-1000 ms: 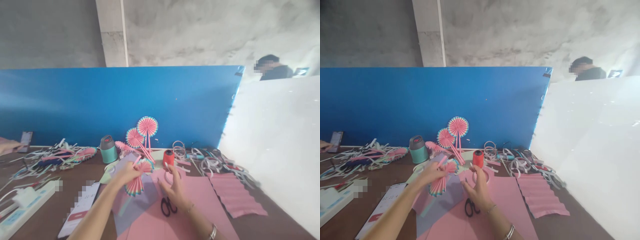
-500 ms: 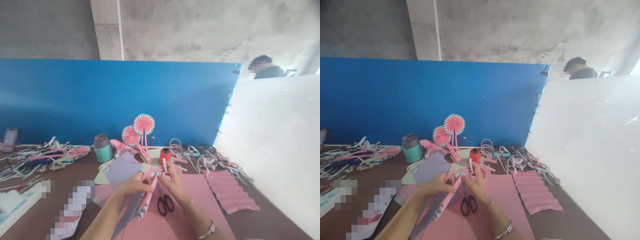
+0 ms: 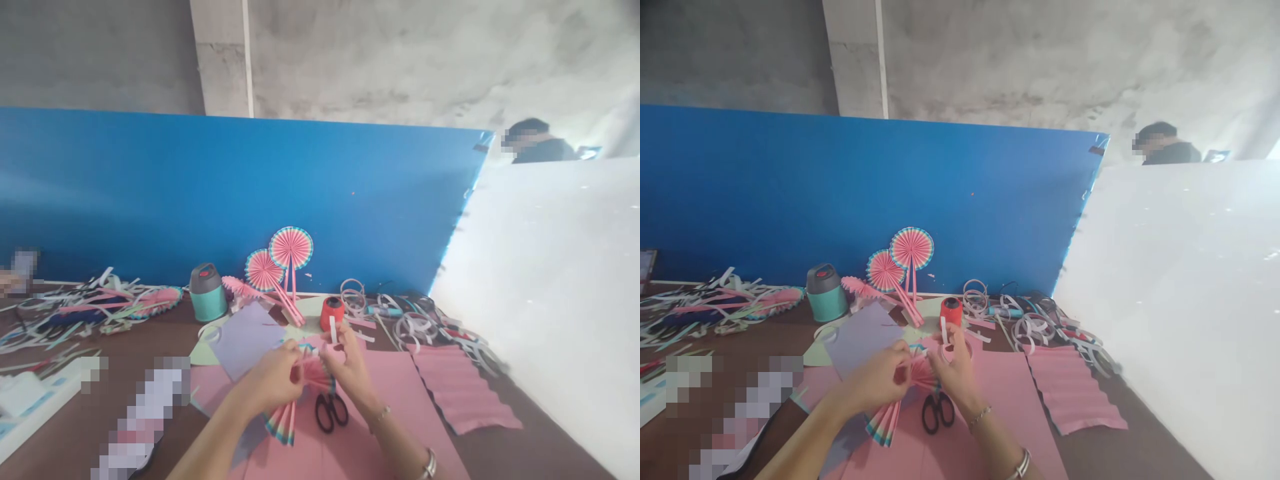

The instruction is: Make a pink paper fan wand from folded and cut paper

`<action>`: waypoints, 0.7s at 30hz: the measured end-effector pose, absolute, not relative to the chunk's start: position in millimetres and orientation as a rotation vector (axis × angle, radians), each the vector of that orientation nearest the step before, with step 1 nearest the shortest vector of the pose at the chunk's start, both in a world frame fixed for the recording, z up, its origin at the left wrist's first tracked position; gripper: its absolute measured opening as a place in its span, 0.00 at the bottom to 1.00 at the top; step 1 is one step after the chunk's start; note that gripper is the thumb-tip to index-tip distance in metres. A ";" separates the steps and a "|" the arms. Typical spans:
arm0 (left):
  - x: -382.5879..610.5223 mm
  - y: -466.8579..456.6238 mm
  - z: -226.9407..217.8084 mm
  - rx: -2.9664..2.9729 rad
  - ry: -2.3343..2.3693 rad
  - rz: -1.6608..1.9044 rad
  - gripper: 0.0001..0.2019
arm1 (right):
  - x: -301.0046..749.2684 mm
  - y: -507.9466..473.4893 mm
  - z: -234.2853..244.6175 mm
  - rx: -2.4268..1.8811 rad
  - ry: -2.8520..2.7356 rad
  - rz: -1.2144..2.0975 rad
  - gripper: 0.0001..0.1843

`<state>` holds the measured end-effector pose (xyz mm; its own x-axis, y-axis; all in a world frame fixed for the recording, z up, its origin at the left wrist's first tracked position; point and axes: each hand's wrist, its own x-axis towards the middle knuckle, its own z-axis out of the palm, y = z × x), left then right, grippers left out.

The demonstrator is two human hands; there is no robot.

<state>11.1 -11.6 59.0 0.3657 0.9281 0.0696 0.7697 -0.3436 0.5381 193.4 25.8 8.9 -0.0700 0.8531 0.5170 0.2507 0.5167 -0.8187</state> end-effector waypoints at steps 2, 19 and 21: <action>14.8 -13.8 60.1 2.257 1.444 0.486 0.05 | 191.5 28.2 4.5 -1.010 -1.601 0.664 0.19; -5.1 4.1 58.4 1.500 1.451 0.597 0.03 | 197.0 -10.7 51.6 -0.700 -2.133 0.391 0.08; -3.2 5.2 56.9 1.538 1.432 0.570 0.03 | 193.1 -14.2 54.8 -0.684 -2.272 0.298 0.09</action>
<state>-3.2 5.2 56.9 0.2129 0.9446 -0.2498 0.5143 0.1090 0.8507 193.1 -14.2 54.8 -0.5896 0.5555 0.5863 0.3857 0.8314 -0.4000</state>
